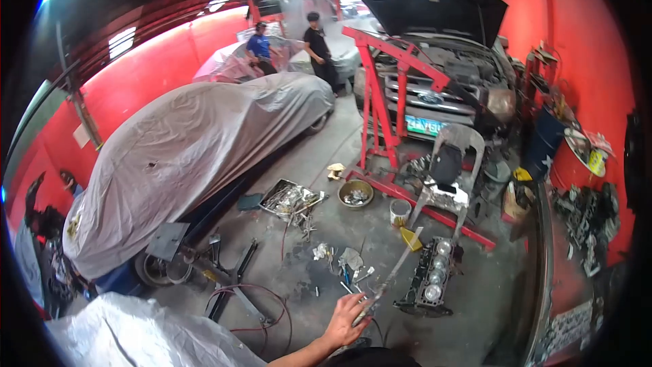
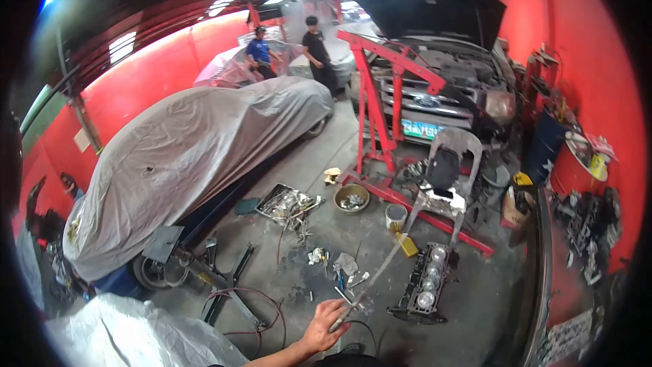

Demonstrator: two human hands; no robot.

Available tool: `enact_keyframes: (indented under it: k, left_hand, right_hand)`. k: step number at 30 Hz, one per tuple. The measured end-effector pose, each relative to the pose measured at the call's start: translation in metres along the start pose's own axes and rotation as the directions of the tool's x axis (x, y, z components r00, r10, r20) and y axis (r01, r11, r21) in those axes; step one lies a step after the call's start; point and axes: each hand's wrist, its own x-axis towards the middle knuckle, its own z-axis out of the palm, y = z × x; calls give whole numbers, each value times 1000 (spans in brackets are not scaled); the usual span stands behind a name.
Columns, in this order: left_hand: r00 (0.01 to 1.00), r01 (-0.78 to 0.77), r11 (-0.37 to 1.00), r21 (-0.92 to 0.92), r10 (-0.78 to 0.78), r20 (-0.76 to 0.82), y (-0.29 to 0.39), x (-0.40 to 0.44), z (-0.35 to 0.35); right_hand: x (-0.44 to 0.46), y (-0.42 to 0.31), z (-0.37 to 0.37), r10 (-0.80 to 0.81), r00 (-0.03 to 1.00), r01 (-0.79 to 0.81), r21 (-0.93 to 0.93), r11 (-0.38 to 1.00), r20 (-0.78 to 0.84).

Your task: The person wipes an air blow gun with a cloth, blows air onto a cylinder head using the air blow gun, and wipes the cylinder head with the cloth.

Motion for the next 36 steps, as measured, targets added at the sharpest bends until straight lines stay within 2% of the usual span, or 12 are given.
enact_keyframes:
  k: [4,10,14,17,20,22,24,25,27,31,33,36]
  left_hand:
    - [927,27,968,-248,69,369,-17,29,10]
    - [721,370,804,-466,67,690,6,54,58]
    - [742,343,726,-596,180,645,52,53,85]
    - [723,544,398,-739,224,653,108,56,85]
    - [661,605,327,-726,303,687,145,38,109]
    - [569,568,497,-656,339,749,163,13,133]
    - [459,-82,648,-757,699,548,176,-24,161]
    - [299,-114,697,-708,704,644,180,-40,174]
    - [262,12,773,-634,609,748,200,-62,184]
    - [246,-228,753,-618,658,711,228,-74,190]
    - [152,-75,842,-534,539,829,230,-76,174]
    - [188,116,846,-521,497,847,194,-78,158]
  right_hand:
    - [-41,41,1,-27,997,37,140,989,-74]
    - [-81,86,4,-57,985,104,295,950,-161]
    - [-92,98,-7,-115,978,176,390,904,-175]
    - [-95,99,-28,-211,961,272,497,824,-177]
    - [-84,82,-58,-426,883,433,691,579,-196]
    - [-58,42,-75,-640,729,490,839,238,-244]
    - [-73,-16,-88,-725,661,510,824,247,-192]
    - [-84,-42,-89,-773,591,582,786,210,-230]
    - [-53,-55,-113,-688,688,522,816,249,-230]
    - [-24,-52,-172,-419,842,446,876,182,-341]
    - [17,-38,-236,-193,840,535,834,136,-507]
    - [59,23,-343,-40,781,622,771,139,-623]
